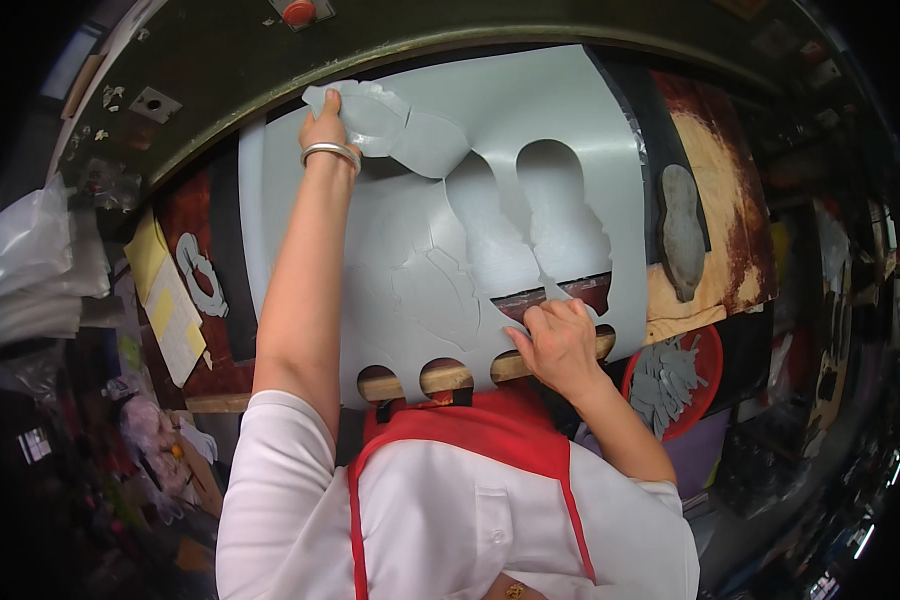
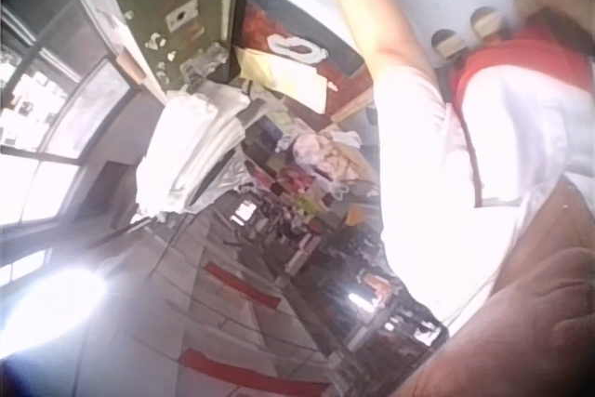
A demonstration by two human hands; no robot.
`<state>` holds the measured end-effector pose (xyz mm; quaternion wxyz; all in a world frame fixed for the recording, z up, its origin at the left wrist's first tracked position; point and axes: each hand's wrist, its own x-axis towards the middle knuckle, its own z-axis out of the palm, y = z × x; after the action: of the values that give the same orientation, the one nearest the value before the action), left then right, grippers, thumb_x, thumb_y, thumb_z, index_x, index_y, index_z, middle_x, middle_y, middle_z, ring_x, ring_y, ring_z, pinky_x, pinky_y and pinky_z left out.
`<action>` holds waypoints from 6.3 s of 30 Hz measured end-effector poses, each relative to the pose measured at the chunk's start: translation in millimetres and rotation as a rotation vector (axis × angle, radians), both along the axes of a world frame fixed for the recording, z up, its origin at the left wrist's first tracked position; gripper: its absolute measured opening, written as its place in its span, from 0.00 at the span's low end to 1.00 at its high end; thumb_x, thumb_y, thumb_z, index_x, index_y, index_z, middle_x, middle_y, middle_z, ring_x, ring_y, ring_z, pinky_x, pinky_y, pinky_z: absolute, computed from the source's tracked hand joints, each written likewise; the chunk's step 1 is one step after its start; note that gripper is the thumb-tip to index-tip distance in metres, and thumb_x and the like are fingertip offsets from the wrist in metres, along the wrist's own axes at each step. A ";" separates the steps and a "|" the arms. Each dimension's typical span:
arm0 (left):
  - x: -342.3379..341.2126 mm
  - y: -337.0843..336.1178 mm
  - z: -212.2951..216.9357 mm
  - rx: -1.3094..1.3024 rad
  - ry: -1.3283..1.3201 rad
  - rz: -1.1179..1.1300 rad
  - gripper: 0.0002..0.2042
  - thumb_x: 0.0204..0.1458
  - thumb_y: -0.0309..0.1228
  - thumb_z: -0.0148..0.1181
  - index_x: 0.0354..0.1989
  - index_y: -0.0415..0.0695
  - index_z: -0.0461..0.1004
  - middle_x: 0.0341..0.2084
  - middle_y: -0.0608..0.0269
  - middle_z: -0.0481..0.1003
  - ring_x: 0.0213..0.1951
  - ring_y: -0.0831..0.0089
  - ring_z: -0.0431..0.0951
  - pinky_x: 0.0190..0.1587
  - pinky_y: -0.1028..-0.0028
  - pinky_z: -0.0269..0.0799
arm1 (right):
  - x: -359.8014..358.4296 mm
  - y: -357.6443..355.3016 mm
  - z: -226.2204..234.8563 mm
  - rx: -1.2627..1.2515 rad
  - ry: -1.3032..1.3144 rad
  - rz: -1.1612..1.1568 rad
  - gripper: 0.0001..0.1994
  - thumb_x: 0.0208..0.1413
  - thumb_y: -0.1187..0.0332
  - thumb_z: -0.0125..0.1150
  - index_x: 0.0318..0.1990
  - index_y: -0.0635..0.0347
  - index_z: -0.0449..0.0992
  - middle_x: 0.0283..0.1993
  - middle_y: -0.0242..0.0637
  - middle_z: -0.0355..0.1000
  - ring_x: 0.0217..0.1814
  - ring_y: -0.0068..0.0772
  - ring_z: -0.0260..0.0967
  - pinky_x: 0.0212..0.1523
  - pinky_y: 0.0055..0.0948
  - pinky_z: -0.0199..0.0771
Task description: The person places a gray shoe-shaped template on a sheet of foam, aligns it, and operates a hydraulic press to cut multiple shapes. They then remove the cut pieces from the sheet and stack them, repeating the process with another sheet.
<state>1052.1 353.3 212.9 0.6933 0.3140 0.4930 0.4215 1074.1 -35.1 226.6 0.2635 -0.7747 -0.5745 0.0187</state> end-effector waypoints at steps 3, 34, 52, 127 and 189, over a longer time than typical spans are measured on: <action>-1.2 15.2 -23.4 -0.146 0.145 -0.049 0.40 0.52 0.39 0.63 0.69 0.49 0.44 0.66 0.54 0.52 0.61 0.55 0.62 0.58 0.45 0.57 | -2.9 -2.0 -3.1 0.000 -0.013 -0.033 0.14 0.42 0.66 0.68 0.22 0.56 0.65 0.19 0.33 0.64 0.27 0.36 0.64 0.33 0.34 0.59; -20.0 -78.0 16.0 0.342 -0.226 -0.196 0.15 0.58 0.36 0.55 0.46 0.37 0.68 0.40 0.60 0.74 0.38 0.70 0.76 0.40 0.68 0.74 | 32.7 20.1 -3.1 0.211 0.381 -0.267 0.05 0.52 0.72 0.59 0.29 0.64 0.74 0.27 0.41 0.73 0.29 0.42 0.72 0.32 0.34 0.71; -111.5 -195.9 -14.5 0.571 0.408 -0.852 0.07 0.54 0.24 0.49 0.36 0.38 0.75 0.30 0.57 0.77 0.39 0.69 0.79 0.51 0.61 0.72 | 106.4 157.9 -68.3 0.125 -0.159 -0.320 0.18 0.54 0.66 0.54 0.52 0.58 0.71 0.60 0.48 0.62 0.66 0.50 0.53 0.63 0.45 0.53; -5.9 -84.3 -38.5 0.065 -0.211 0.033 0.18 0.60 0.36 0.50 0.52 0.36 0.63 0.42 0.58 0.72 0.41 0.67 0.75 0.41 0.65 0.75 | 80.5 139.7 -71.2 0.334 0.149 -0.073 0.23 0.42 0.62 0.70 0.40 0.70 0.70 0.41 0.45 0.70 0.48 0.44 0.65 0.48 0.37 0.64; -63.5 -73.7 27.0 0.816 0.528 -0.006 0.20 0.57 0.44 0.55 0.29 0.34 0.71 0.20 0.66 0.68 0.27 0.79 0.62 0.29 0.73 0.63 | 7.1 2.1 -28.9 0.159 0.551 -0.367 0.07 0.48 0.73 0.64 0.34 0.66 0.75 0.35 0.44 0.76 0.37 0.36 0.74 0.42 0.28 0.72</action>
<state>988.6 279.6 240.0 0.3661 0.6578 0.4457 0.4845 1081.2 -33.0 197.7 0.4673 -0.8082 -0.3322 0.1349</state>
